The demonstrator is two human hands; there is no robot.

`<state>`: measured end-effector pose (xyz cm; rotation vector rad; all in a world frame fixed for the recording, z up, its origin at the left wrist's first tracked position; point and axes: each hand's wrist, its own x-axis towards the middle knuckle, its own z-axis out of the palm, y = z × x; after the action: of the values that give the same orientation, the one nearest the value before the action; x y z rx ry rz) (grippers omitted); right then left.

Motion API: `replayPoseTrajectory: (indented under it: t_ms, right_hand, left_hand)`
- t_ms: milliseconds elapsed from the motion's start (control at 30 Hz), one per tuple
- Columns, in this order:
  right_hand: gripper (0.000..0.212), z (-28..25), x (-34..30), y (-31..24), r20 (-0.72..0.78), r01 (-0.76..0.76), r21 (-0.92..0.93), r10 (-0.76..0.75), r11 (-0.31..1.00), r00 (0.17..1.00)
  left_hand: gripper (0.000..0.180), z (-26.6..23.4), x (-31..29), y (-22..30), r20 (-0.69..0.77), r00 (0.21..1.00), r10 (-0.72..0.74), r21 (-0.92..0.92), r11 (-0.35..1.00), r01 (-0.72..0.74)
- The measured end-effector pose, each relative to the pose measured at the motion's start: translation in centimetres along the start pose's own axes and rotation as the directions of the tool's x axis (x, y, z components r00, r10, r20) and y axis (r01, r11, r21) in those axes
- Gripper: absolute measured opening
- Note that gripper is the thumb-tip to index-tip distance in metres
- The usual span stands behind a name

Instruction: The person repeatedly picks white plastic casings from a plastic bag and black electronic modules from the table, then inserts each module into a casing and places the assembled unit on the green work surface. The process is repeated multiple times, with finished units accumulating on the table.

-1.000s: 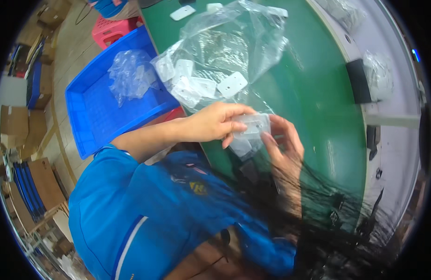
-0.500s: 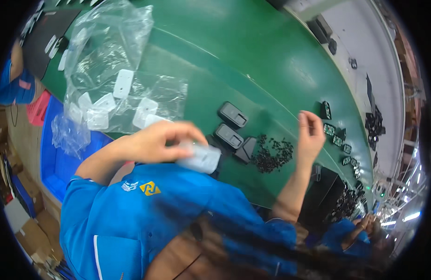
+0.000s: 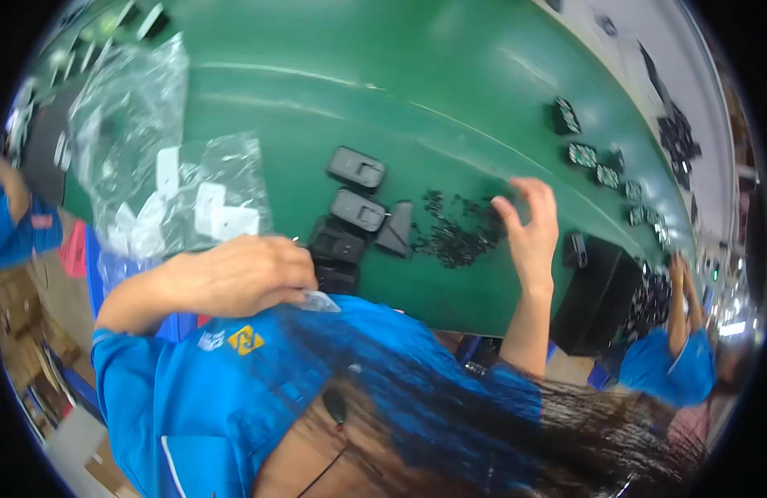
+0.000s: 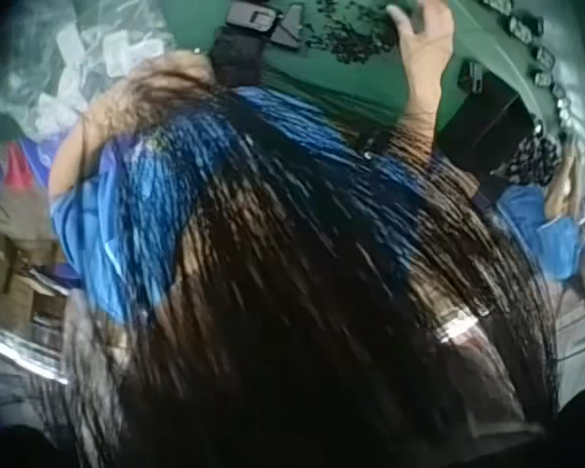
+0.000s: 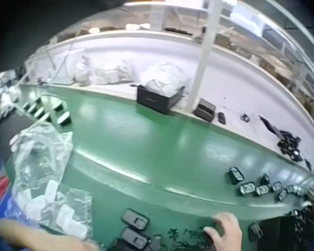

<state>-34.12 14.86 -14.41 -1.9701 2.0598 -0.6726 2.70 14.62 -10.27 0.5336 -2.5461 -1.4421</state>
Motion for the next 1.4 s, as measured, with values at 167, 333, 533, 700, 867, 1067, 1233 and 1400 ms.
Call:
replayPoseTrajectory:
  t_ms: [167, 333, 533, 700, 867, 1067, 1233, 1400]
  right_hand:
    - [0.036, -0.7, -5.3, 4.3, -0.475, -0.198, 0.131, 0.237, 0.971, 0.847]
    - [0.047, 2.9, -8.9, 2.4, -0.170, -0.073, 0.253, 0.118, 0.965, 0.978]
    - [0.045, -13.1, -14.2, 10.0, -0.654, -0.522, 0.205, 0.513, 0.828, 0.556]
    - [0.065, -14.3, -18.2, 20.2, -0.069, -0.715, -0.246, 0.724, 0.654, 0.686]
    - [0.055, -11.5, -15.3, 21.5, -0.075, -0.587, -0.275, 0.592, 0.761, 0.802]
    - [0.019, -13.1, -13.7, 22.9, -0.239, -0.569, -0.095, 0.537, 0.817, 0.809]
    - [0.025, -14.6, -14.4, 23.3, -0.237, -0.674, 0.269, 0.725, 0.688, 0.646]
    - [0.017, -15.0, -11.9, 14.1, -0.116, -0.401, 0.701, 0.649, 0.590, 0.752]
  left_hand:
    - [0.011, 1.5, 1.4, 0.4, -0.040, 0.952, -0.303, -0.340, 0.900, 0.272]
    - [0.012, 2.6, 5.5, 1.1, -0.063, 0.952, -0.300, -0.621, 0.758, 0.197]
    - [0.009, 2.9, 5.7, 0.2, -0.206, 0.894, -0.398, -0.600, 0.773, 0.206]
    - [0.013, 3.6, 7.7, 0.7, -0.230, 0.852, -0.471, -0.624, 0.743, 0.242]
    - [0.014, 4.5, 9.5, 2.0, -0.230, 0.868, -0.441, -0.608, 0.761, 0.226]
    - [0.017, 4.1, 9.2, 2.0, -0.269, 0.868, -0.417, -0.624, 0.762, 0.173]
    - [0.020, 1.9, 7.7, 1.5, -0.434, 0.783, -0.446, -0.542, 0.823, 0.169]
    - [0.046, 0.7, 7.2, 1.9, -0.487, 0.737, -0.469, -0.654, 0.755, 0.049]
